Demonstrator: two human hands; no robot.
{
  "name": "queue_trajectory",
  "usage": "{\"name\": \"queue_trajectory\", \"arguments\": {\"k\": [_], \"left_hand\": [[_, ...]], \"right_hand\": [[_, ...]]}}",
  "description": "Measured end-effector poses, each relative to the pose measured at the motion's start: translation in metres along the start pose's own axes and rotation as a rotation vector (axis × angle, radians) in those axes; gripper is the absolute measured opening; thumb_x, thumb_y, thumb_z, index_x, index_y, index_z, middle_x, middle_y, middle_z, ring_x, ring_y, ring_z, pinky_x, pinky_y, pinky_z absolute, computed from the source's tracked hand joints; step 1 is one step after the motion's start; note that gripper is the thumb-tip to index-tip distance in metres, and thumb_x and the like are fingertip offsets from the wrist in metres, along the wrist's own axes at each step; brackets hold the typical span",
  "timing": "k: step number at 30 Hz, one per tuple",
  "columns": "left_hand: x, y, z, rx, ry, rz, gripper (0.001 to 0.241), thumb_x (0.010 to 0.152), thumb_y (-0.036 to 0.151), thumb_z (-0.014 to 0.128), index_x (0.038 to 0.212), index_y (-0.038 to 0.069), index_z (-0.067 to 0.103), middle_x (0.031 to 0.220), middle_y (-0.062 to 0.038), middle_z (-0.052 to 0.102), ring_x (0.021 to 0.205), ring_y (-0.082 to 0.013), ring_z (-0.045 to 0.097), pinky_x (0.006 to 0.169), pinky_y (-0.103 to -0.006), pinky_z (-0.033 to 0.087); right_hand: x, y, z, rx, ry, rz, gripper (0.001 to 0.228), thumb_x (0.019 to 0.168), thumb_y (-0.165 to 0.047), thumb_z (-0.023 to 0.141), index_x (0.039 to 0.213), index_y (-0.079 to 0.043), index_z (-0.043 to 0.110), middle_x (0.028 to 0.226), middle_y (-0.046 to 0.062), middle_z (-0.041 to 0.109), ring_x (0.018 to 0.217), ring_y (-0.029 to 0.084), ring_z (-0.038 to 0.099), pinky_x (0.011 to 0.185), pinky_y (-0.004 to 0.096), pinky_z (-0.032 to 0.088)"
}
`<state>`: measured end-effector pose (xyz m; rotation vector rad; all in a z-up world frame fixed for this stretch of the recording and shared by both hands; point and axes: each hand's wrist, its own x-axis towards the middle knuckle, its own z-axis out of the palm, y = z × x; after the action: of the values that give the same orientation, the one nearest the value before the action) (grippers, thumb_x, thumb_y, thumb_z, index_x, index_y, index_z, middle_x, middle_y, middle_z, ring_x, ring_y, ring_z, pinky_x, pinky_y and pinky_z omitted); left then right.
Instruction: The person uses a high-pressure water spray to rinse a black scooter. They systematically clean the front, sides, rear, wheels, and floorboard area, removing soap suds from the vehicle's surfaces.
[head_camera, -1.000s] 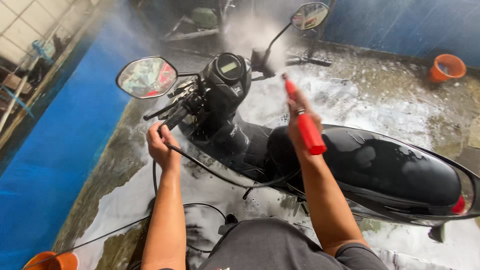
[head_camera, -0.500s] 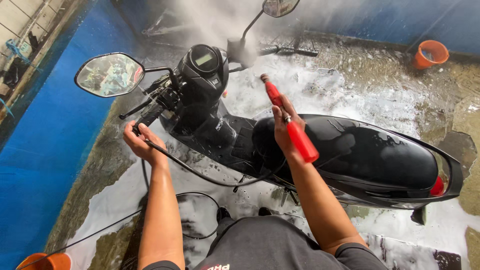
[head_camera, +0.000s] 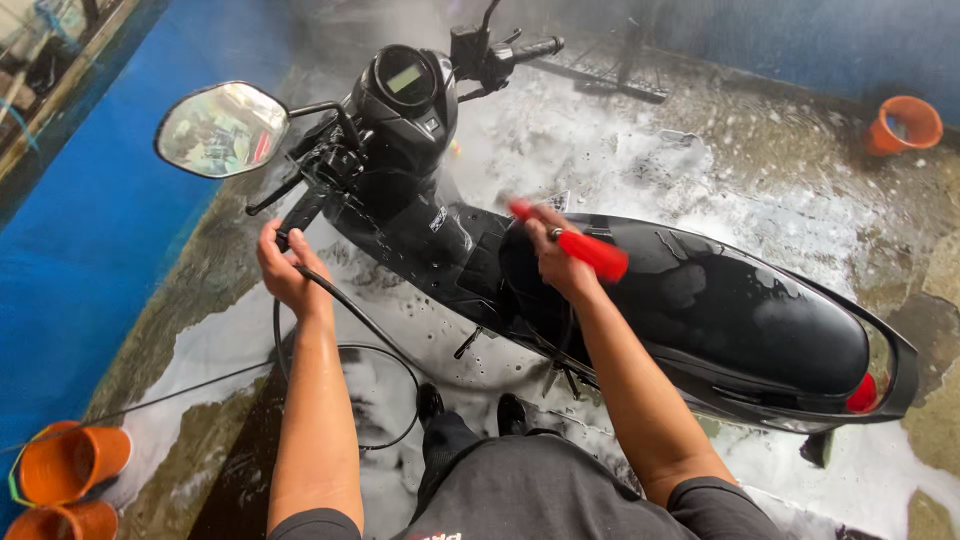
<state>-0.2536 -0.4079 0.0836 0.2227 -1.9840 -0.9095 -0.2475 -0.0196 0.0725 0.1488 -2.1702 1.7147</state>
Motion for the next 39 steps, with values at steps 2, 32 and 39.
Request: {"name": "queue_trajectory", "arguments": {"k": [2,32,39], "left_hand": [[-0.012,0.008,-0.003,-0.031,0.028,-0.008,0.03,0.108,0.023,0.065,0.131,0.004,0.061,0.122,-0.013,0.067,0.074,-0.0186,0.062,0.065,-0.0316,0.051],[-0.047,-0.001,-0.022,0.156,-0.184,0.155,0.036,0.101,0.029,0.071,0.123,0.003,0.06,0.098,-0.014,0.071,0.082,-0.0373,0.067,0.072,-0.0475,0.053],[-0.045,-0.011,-0.021,0.2,-0.251,0.216,0.038,0.102,0.026,0.067,0.129,0.003,0.056,0.112,-0.019,0.068,0.086,-0.0414,0.066,0.075,-0.0493,0.052]], "right_hand": [[-0.002,0.005,0.0,0.243,-0.337,0.538,0.04,0.112,-0.026,0.059,0.147,-0.008,0.066,0.074,0.014,0.054,0.062,0.024,0.053,0.052,0.04,0.043],[0.061,-0.015,0.053,-0.313,-0.164,-0.003,0.045,0.1,-0.041,0.065,0.138,-0.018,0.061,0.105,0.013,0.075,0.099,0.031,0.072,0.086,0.041,0.053],[0.067,0.001,0.08,-0.343,-0.19,-0.034,0.042,0.1,-0.039,0.066,0.136,-0.018,0.063,0.117,0.011,0.076,0.109,0.031,0.072,0.091,0.041,0.054]]}}
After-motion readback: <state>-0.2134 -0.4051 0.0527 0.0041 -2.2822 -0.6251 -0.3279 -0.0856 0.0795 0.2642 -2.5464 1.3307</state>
